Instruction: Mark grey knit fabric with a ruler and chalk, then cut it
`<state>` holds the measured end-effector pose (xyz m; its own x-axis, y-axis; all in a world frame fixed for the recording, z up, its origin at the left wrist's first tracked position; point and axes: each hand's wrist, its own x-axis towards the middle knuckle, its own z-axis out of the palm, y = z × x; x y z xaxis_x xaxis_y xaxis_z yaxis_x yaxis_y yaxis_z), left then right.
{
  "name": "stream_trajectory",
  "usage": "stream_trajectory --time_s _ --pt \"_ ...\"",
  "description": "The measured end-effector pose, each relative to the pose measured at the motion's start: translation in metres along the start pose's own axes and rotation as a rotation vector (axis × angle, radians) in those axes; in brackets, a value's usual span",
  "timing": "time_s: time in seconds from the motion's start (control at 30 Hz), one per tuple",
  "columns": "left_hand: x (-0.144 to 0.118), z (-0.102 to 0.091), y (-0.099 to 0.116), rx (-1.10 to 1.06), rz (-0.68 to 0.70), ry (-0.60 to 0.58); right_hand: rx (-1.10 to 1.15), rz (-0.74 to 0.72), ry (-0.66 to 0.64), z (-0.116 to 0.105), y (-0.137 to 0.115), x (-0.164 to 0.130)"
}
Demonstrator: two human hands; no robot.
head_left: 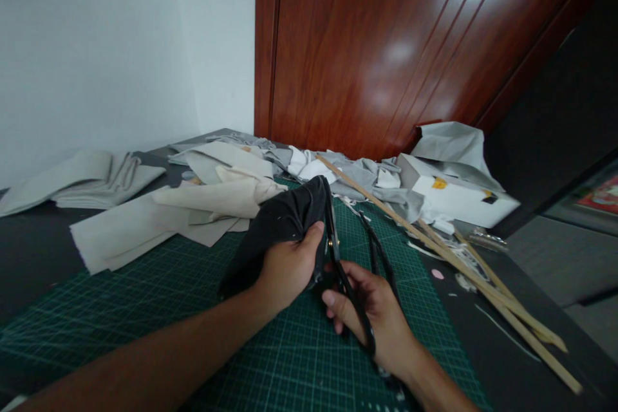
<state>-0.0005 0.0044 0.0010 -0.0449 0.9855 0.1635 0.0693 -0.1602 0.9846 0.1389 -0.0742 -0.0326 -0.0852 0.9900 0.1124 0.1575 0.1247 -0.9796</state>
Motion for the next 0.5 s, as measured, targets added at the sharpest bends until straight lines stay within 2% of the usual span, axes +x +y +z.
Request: stream_trajectory --time_s 0.13,0.3,0.5 --pt "-0.0006 -0.0001 0.0024 -0.005 0.008 -0.034 0.004 0.001 0.003 -0.0001 -0.0003 0.0003" --pt "-0.0026 -0.0001 0.0041 0.023 -0.045 -0.069 0.003 -0.003 0.000 0.0004 0.0003 0.0001" --pt "-0.0022 -0.0006 0.0031 0.041 -0.046 -0.064 0.007 0.015 0.012 0.0008 -0.0001 0.0011"
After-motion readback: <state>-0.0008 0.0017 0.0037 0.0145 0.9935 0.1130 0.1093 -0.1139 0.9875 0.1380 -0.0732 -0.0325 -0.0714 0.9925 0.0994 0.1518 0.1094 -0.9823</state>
